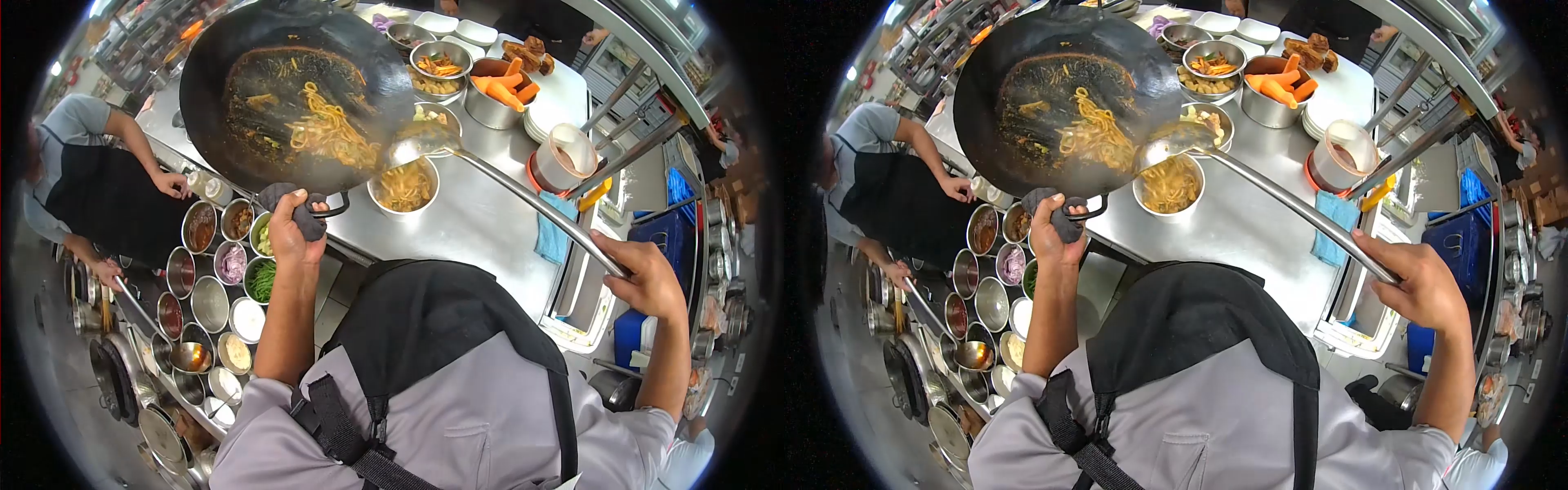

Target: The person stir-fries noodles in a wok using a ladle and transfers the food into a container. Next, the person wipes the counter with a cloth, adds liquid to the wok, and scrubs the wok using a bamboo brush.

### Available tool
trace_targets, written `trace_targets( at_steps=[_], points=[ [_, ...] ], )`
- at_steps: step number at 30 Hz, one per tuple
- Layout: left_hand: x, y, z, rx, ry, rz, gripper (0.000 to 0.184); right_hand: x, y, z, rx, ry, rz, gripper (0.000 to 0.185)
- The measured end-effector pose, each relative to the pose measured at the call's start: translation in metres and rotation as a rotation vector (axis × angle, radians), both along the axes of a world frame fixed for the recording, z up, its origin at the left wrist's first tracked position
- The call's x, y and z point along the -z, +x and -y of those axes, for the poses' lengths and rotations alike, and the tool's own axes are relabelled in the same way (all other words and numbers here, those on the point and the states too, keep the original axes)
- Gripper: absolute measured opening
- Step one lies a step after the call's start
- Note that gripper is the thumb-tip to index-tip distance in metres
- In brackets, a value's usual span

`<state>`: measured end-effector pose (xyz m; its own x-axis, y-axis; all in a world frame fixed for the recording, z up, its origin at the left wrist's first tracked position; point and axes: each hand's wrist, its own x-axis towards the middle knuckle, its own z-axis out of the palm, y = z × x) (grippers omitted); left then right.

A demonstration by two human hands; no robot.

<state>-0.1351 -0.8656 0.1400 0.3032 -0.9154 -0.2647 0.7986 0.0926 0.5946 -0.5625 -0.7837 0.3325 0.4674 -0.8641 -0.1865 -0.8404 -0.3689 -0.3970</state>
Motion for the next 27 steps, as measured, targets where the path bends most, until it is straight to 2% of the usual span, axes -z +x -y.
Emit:
trace_targets(
  at_steps=[6,12,16,20,22,27],
  points=[
    [-0.004,-0.001,-0.005,-0.019,0.034,0.009,0.012,0.032,0.03,0.022,0.192,0.033,0.138,0.063],
    [-0.015,-0.001,-0.018,0.029,0.023,-0.053,0.008,0.07,0.108,0.099,0.098,-0.114,0.182,0.066],
    [-0.019,-0.001,-0.022,0.049,-0.006,-0.05,0.007,0.096,0.107,0.116,-0.032,-0.278,0.179,0.067],
    [-0.021,-0.003,-0.017,0.027,0.029,-0.076,0.006,0.074,0.07,0.081,-0.059,-0.166,0.136,0.07],
    [-0.014,-0.003,-0.011,0.02,0.034,-0.072,0.006,0.058,0.053,0.059,-0.009,-0.044,0.003,0.072],
    [-0.007,-0.009,0.003,-0.041,0.061,-0.039,0.007,0.034,0.021,0.022,-0.003,-0.003,-0.031,0.072]
  ],
)
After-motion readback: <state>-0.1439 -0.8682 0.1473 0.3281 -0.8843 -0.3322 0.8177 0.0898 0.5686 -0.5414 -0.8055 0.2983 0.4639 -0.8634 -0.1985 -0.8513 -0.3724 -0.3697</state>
